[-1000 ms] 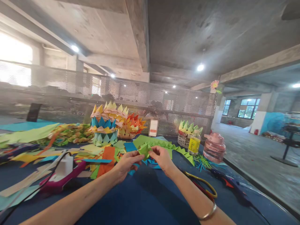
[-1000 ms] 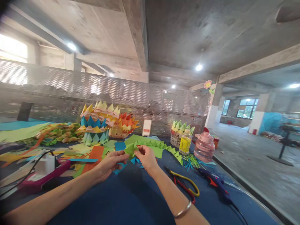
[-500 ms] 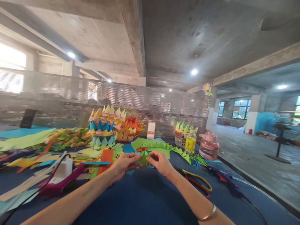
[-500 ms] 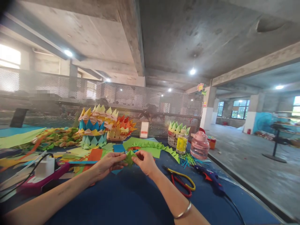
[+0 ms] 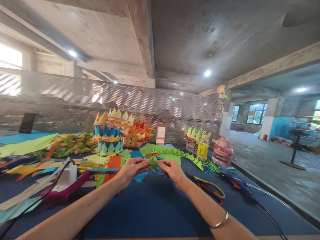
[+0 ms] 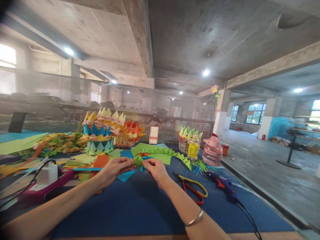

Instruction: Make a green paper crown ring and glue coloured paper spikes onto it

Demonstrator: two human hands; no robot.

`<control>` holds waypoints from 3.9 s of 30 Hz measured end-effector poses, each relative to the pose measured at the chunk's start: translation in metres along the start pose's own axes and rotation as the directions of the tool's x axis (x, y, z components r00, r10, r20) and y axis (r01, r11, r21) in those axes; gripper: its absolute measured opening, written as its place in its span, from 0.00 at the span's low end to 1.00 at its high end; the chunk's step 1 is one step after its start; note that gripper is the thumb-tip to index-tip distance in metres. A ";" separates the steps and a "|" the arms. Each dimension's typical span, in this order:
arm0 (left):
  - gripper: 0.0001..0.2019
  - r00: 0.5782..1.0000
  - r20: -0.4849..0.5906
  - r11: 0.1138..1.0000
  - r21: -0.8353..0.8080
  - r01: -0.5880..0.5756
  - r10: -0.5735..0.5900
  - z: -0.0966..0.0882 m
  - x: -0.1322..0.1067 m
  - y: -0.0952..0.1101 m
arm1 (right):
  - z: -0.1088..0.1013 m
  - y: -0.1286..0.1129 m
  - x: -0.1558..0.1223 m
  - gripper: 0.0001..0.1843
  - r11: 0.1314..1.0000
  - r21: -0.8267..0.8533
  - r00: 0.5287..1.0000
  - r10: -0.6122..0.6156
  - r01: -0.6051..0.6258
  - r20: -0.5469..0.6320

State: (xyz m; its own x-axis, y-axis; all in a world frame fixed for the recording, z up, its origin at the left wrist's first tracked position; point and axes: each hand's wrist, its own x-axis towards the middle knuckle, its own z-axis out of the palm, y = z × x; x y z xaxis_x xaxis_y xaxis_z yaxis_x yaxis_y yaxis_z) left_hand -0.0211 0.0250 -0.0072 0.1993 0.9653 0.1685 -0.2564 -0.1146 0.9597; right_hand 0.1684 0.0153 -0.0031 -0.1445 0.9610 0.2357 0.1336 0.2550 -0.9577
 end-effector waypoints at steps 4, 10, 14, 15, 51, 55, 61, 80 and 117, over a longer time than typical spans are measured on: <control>0.16 1.000 -0.010 1.000 0.016 -0.013 0.013 0.002 -0.002 0.002 | 0.001 -0.001 -0.003 0.28 0.991 0.072 0.993 0.109 -0.112 0.038; 0.17 0.999 -0.001 0.998 0.045 -0.039 0.039 0.004 -0.005 0.002 | 0.004 0.000 -0.003 0.23 0.984 0.147 0.995 0.097 -0.099 0.021; 0.16 0.999 -0.002 0.996 0.074 -0.053 0.054 0.004 -0.004 0.001 | 0.006 0.001 -0.001 0.21 0.989 0.144 0.999 0.034 -0.030 -0.019; 0.16 0.998 -0.007 0.995 0.082 -0.059 0.060 0.003 -0.003 0.000 | 0.007 0.001 -0.001 0.21 0.990 0.140 1.000 0.017 -0.013 -0.026; 0.17 0.996 0.010 0.980 0.183 -0.085 0.084 0.001 -0.001 -0.004 | 0.009 0.006 0.002 0.18 0.958 -0.142 0.964 -0.258 0.249 -0.056; 0.18 0.996 -0.001 0.976 0.200 -0.082 0.084 -0.001 -0.001 -0.004 | 0.008 0.008 0.003 0.22 0.960 -0.155 0.972 -0.233 0.234 0.028; 0.18 0.997 -0.004 0.970 0.232 -0.075 0.078 -0.001 0.000 -0.005 | 0.004 0.011 0.005 0.19 0.922 -0.279 0.963 -0.256 0.268 0.080; 0.18 0.990 0.078 0.911 0.389 -0.137 0.115 -0.002 0.003 -0.008 | 0.005 0.006 0.001 0.08 0.742 -0.545 0.895 -0.444 0.390 0.038; 0.17 0.983 0.108 0.954 0.245 -0.172 0.150 0.007 -0.009 0.004 | 0.014 -0.001 -0.007 0.03 0.908 -0.224 0.935 -0.352 0.354 0.049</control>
State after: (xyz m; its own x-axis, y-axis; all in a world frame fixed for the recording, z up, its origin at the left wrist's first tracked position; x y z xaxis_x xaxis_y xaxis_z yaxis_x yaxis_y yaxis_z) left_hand -0.0176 0.0146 -0.0034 0.2596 0.9062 0.3337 -0.0471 -0.3332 0.9417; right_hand 0.1553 0.0069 -0.0064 -0.2302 0.8034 0.5492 0.2896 0.5953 -0.7495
